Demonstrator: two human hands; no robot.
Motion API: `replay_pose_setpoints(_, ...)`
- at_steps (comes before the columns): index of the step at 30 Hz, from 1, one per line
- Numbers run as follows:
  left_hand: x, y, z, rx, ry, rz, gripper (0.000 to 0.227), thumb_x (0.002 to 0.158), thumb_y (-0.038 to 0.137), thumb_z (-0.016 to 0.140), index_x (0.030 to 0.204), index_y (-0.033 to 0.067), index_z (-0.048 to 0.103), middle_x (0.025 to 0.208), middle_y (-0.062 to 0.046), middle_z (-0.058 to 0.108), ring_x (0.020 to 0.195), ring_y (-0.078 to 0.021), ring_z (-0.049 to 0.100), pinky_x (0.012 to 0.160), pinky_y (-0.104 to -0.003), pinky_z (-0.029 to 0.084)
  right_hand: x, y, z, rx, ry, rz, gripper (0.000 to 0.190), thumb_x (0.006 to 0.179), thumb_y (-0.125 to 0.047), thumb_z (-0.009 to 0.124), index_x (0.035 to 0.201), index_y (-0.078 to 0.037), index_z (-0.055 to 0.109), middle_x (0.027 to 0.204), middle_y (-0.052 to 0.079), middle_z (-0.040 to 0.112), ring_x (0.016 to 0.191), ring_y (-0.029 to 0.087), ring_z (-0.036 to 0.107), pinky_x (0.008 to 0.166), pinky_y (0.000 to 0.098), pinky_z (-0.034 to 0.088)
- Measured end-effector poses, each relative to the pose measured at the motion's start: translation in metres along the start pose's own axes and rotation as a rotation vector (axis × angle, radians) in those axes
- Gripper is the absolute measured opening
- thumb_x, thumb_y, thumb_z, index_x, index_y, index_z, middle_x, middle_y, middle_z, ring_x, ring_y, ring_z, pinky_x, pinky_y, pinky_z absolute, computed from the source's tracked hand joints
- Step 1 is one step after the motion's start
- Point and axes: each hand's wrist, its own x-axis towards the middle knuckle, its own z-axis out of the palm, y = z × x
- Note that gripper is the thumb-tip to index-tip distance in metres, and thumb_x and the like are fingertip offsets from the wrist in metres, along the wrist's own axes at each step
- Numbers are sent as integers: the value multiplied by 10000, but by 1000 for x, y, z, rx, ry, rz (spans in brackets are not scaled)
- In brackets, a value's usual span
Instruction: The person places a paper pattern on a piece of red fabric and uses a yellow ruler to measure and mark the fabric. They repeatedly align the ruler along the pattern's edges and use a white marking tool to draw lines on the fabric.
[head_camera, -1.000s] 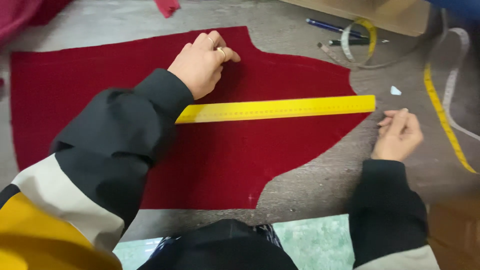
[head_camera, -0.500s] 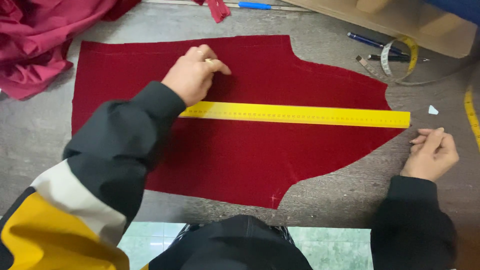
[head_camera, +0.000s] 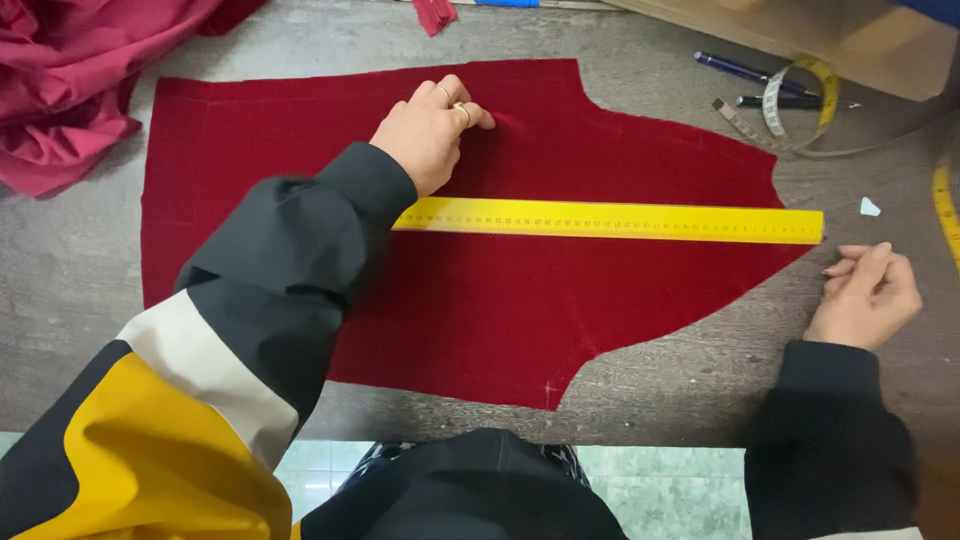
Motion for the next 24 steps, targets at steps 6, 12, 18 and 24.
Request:
replay_pose_setpoints(6,4,-1,5,12,17,-18,457,806,0,528,1220,164,631,1088,-92,467,975,-330,474,636,-540,482,2,4,1,59,30,63,348,1224,-192,442,997,3,619,726,108,555,536,95,417,507,235,303)
replay_pose_setpoints(12,13,8,4,11,-43,57,369,895,-14,507,1202,117,664,1143,-119,534,1018,-315,483,705,-477,483,-1,1,0,28,-1,10,355,1244,-162,416,1027,44,606,768,132,546,554,135,403,518,280,319)
replay_pose_setpoints(18,18,3,4,13,2,36,453,848,-61,480,1200,170,646,1142,-83,493,994,-312,461,662,-502,465,1,2,0,31,18,29,358,1234,-167,429,997,25,615,745,117,548,544,120,409,515,262,313)
replay_pose_setpoints(24,13,8,-3,0,-5,68,399,852,-52,543,1204,92,665,1169,-110,555,986,-302,529,671,-440,531,-1,-1,0,10,6,-12,359,1253,-149,428,1004,40,607,779,124,560,572,132,423,547,277,337)
